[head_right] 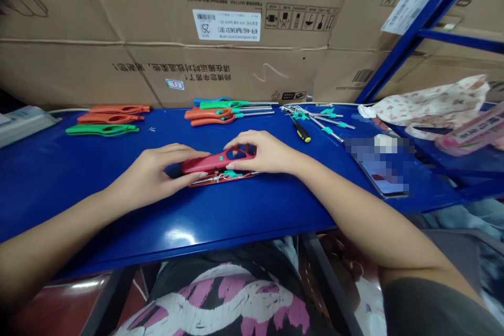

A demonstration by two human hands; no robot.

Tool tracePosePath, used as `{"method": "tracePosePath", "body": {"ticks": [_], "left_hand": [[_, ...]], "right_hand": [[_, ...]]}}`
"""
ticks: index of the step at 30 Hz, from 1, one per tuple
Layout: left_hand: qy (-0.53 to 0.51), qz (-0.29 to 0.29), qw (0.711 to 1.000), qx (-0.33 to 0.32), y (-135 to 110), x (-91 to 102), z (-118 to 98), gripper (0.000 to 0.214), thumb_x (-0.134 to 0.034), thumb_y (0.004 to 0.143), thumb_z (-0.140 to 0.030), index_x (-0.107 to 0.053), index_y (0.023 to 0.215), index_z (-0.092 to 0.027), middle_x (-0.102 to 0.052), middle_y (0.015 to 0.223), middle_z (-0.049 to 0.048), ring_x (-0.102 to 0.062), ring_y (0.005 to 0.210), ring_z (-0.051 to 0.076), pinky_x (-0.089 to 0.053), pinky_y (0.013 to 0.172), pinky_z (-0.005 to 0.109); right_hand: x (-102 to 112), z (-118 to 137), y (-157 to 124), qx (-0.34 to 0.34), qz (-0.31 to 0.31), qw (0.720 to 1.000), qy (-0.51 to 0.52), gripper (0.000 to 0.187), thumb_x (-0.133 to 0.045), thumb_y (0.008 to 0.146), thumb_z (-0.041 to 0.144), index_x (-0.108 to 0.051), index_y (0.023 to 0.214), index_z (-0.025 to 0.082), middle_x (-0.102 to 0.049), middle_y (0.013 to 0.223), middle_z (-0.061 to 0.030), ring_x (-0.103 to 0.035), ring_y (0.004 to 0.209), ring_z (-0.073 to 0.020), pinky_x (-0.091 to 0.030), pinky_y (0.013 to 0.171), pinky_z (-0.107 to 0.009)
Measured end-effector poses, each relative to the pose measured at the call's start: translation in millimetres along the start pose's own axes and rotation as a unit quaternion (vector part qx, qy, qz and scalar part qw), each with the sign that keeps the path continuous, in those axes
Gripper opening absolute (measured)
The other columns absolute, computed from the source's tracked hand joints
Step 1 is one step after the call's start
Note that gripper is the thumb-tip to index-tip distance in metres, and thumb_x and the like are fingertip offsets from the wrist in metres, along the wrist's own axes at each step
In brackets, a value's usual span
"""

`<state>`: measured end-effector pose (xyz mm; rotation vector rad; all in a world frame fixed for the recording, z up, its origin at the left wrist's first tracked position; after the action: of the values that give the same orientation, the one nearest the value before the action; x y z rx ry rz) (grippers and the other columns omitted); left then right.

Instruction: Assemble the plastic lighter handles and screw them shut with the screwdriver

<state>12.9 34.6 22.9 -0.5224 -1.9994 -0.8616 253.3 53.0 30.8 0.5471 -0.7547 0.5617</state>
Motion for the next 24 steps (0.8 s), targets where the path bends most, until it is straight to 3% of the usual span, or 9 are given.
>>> {"method": "tracePosePath", "body": {"ticks": [4,11,19,24], "left_hand": [[-0.025,0.029,0.999,0.006,0,-3.4,3,0.040,-0.064,0.093,-0.042,-0.070,0.125,-0.020,-0.075,0.109,0.0087,-0.069,0.096,0.023,-0.055,0.083,0.035],[-0.034,0.062,0.998,-0.002,0,-3.0,1,0.040,-0.067,0.091,-0.042,-0.070,0.125,-0.021,-0.074,0.111,0.0075,-0.067,0.100,0.024,-0.054,0.086,0.036],[-0.018,0.118,0.993,-0.001,0,-0.3,-4,0.031,-0.068,0.088,-0.036,-0.072,0.116,-0.022,-0.073,0.110,0.0059,-0.067,0.100,0.023,-0.053,0.087,0.035],[-0.001,0.126,0.992,0.001,0,0.8,-5,0.027,-0.064,0.091,-0.035,-0.073,0.113,-0.023,-0.072,0.110,0.0060,-0.067,0.098,0.022,-0.054,0.084,0.033]], "right_hand": [[1,-3,-2,0.044,0.032,0.997,-0.060,0.036,-0.077,0.083,0.040,-0.073,0.110,0.016,-0.071,0.092,-0.0056,-0.058,0.090,-0.0191,-0.048,0.083,-0.033],[-3,0,-2,0.063,0.061,0.994,-0.070,0.032,-0.076,0.084,0.039,-0.069,0.106,0.016,-0.069,0.096,-0.0058,-0.056,0.092,-0.0199,-0.046,0.086,-0.034],[-8,2,-3,0.077,0.092,0.990,-0.072,0.030,-0.073,0.087,0.038,-0.066,0.106,0.017,-0.066,0.108,-0.0085,-0.059,0.103,-0.0221,-0.043,0.100,-0.040],[-13,2,-4,0.072,0.099,0.988,-0.091,0.029,-0.070,0.089,0.041,-0.067,0.107,0.019,-0.067,0.109,-0.0085,-0.059,0.103,-0.0237,-0.044,0.096,-0.041]]}}
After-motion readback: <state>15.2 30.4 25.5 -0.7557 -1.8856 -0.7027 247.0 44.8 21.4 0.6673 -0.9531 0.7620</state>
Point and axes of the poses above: each hand's wrist, its own y-axis towards the middle knuckle, its own x-axis out of the back of the hand, z = x × y, the point moved 3 cm from there along y, towards the middle knuckle
